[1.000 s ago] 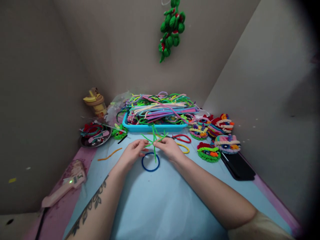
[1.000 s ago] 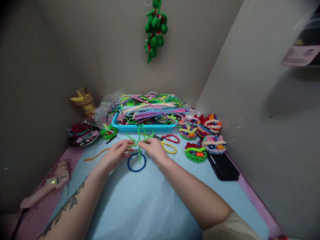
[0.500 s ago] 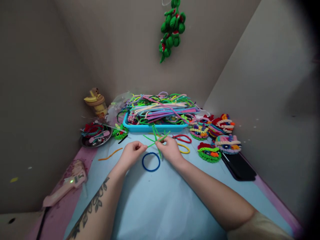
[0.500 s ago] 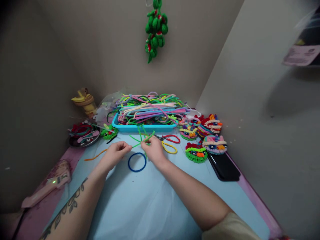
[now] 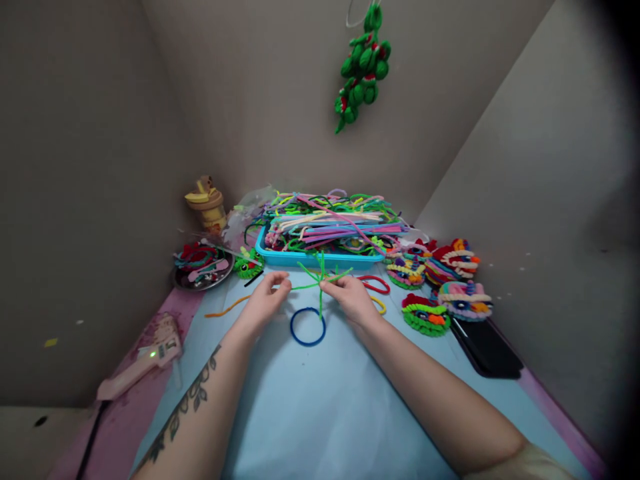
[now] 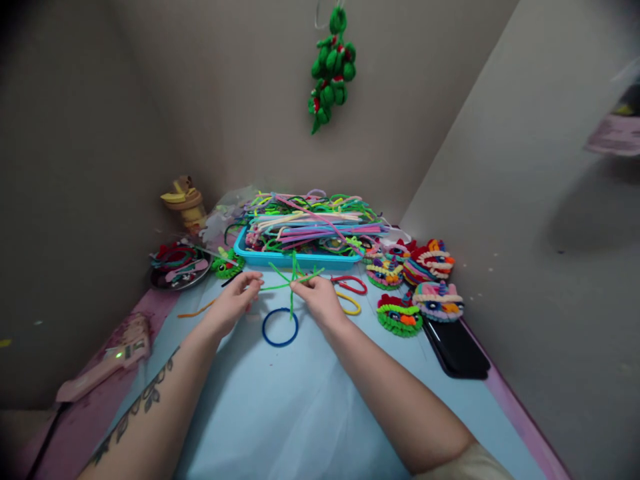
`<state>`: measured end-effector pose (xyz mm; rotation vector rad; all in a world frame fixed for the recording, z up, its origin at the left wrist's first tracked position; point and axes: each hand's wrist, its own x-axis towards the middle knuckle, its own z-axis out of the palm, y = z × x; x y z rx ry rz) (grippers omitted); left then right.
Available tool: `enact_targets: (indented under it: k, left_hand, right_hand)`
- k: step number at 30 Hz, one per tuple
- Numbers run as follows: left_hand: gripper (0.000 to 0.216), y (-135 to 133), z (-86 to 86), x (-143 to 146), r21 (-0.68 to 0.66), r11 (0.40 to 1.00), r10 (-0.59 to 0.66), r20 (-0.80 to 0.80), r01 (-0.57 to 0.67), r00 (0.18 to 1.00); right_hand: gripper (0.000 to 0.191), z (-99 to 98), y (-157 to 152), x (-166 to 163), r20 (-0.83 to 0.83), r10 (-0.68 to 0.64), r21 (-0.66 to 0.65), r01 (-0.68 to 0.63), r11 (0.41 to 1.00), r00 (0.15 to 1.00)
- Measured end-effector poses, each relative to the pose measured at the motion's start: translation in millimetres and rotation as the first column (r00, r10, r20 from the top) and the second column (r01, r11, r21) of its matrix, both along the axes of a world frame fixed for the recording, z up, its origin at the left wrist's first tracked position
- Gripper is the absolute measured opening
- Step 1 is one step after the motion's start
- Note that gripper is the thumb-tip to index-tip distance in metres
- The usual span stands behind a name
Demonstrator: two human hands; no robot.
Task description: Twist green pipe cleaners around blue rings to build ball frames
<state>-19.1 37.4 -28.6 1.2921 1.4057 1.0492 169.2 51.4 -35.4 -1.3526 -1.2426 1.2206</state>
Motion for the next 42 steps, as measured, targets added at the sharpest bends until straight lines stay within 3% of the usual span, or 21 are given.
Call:
enact_targets:
  k: [3,7,12,15,18,23,29,37,42]
  left_hand:
    - [0.045,1,2.6,0,0.061,0.996,0.062,0.014,-0.063,0.998]
    - [0.04,-1,2.7,6,0.096,0.993,-0.07,-0.035,0.074,0.997]
    - [0.035,-5,-1.6,15,0.067,0.988,-0.132,-0.101,0.139,0.986]
    - [0.029,-5,-3.1,16,0.082,0.985,-0.141,-0.137,0.153,0.98]
    - [0.028,-5,-3.2,14,0.048,0.994,-0.089,-0.109,0.095,0.99]
    - [0.033,-1,-4.6,6,-0.015,0.999,0.042,0.017,-0.042,0.999]
    - [0.031,2,-6.2,2,0.014,0.998,0.062,0.06,-0.063,0.996]
    - [0.034,-2,1.7,3,-0.029,0.999,-0.021,0.007,0.021,1.0]
    - [0.036,-4,2.4,7,-0.113,0.994,0.017,0.063,-0.01,0.998]
  right_hand:
    - [0.025,1.0,1,-1,-0.105,0.009,-0.015,-0.011,1.0,0.994]
    - [0.024,0.2,0,-2,-0.127,0.052,-0.011,-0.054,0.998,0.991]
    - [0.019,-2.0,-6,-5,-0.094,0.031,0.038,-0.028,0.999,0.995]
    - [0.022,-1.1,-8,-6,-0.069,0.086,0.036,-0.084,0.996,0.994]
    - [0.034,1.1,-4,-2,-0.056,0.122,-0.02,-0.124,0.992,0.991]
    - [0.048,7.9,8,14,-0.138,0.075,-0.112,-0.091,0.99,0.988]
    - [0.031,4.2,11,21,-0.063,0.258,-0.012,-0.259,0.966,0.964]
    - [0.019,-3.5,9,18,0.026,0.286,0.043,-0.287,0.957,0.958]
    - [0.019,-0.7,6,14,0.079,0.322,0.037,-0.326,0.945,0.943]
